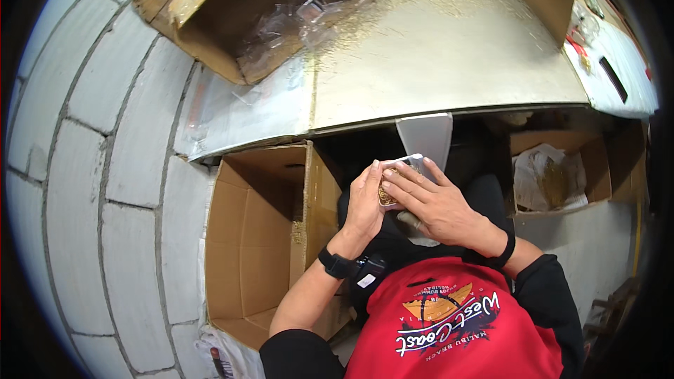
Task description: Sort small gold-colored metal parts and pack them into plastic bags.
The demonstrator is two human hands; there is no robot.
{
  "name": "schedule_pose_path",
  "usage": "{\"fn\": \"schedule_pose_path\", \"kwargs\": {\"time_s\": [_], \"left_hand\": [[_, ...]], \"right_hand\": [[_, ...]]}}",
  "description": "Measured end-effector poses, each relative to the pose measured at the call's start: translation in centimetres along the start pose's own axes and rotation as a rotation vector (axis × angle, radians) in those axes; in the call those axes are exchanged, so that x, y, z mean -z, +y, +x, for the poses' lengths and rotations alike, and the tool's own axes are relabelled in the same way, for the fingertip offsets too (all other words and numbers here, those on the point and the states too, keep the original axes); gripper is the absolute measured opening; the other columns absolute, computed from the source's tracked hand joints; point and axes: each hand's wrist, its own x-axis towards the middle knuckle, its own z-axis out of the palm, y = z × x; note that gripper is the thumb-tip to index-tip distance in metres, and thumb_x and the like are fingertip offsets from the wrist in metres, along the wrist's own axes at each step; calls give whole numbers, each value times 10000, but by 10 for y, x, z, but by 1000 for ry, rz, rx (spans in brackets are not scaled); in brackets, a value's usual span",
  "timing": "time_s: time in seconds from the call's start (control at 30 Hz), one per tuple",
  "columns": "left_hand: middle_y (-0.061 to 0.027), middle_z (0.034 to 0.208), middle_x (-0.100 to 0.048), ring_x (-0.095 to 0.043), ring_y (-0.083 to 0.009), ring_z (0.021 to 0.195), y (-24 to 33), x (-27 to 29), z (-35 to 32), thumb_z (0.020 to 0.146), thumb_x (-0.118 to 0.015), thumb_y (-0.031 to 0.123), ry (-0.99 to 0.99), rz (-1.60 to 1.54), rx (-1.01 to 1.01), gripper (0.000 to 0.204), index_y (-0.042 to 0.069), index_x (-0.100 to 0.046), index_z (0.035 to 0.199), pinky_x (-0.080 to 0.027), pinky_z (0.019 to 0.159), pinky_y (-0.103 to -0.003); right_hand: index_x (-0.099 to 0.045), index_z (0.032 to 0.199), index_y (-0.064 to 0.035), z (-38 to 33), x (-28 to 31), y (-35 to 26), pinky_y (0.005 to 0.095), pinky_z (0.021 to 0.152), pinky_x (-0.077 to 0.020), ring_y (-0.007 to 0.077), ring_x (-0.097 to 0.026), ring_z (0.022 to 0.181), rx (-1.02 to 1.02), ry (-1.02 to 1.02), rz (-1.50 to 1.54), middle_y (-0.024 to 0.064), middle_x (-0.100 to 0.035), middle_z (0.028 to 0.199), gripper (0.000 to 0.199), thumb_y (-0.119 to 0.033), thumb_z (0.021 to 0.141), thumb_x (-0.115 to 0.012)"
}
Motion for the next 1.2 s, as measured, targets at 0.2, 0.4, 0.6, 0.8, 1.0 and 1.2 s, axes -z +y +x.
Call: {"fn": "schedule_pose_path", "kwargs": {"time_s": [0.2, 0.4, 0.6, 0.8, 1.0, 1.2], "left_hand": [[-93, 1002, -613, -652, -166, 804, 73, 51, -42, 988, -306, 396, 86, -13, -63, 471, 10, -527, 1141, -585, 555, -293], [-91, 1002, -607, -650, -157, 809, 96, 149, -76, 989, -318, 376, 288, 26, -170, 450, 8, -545, 1114, -581, 541, -285], [-73, 1024, -620, -641, -159, 838, 58, 293, -125, 967, -435, 282, 606, -45, -53, 323, 40, -556, 1143, -574, 627, -329], [-51, 1048, -614, -618, -175, 892, -102, 402, -186, 952, -478, 201, 767, -219, 211, 262, 84, -570, 1169, -517, 787, -391], [-73, 1065, -606, -626, -231, 888, -254, 438, -210, 957, -416, 126, 1077, -339, 514, 258, 78, -511, 1192, -523, 772, -436], [-81, 988, -618, -621, -228, 883, -379, 495, -233, 928, -446, 82, 1361, -334, 371, 185, 65, -548, 1081, -519, 734, -473]], "right_hand": [[-463, 1276, -22, 21, 19, -2, 416, 996, -385, 327, -484, 1198, -23, 442, 260, 179, -495, 1292, 612, 39, 692, -639], [-453, 1274, -24, 3, -5, 12, 356, 960, -420, 318, -515, 1155, -242, 271, 292, 171, -491, 1286, 570, 140, 735, -536], [-389, 1363, -89, 15, -27, 18, 315, 909, -414, 212, -536, 1118, -443, 208, 417, 86, -403, 1399, 636, 177, 785, -414], [-387, 1381, -115, 30, -31, 36, 343, 974, -402, 243, -533, 1142, -479, 184, 273, 99, -388, 1409, 593, 126, 839, -404], [-366, 1395, -106, 40, -46, 40, 317, 916, -425, 222, -538, 1116, -543, 56, 132, 91, -397, 1405, 620, 145, 829, -397], [-380, 1385, -118, 55, -67, 25, 315, 879, -445, 210, -565, 1039, -494, -111, 121, 74, -412, 1395, 576, 100, 854, -421]]}}
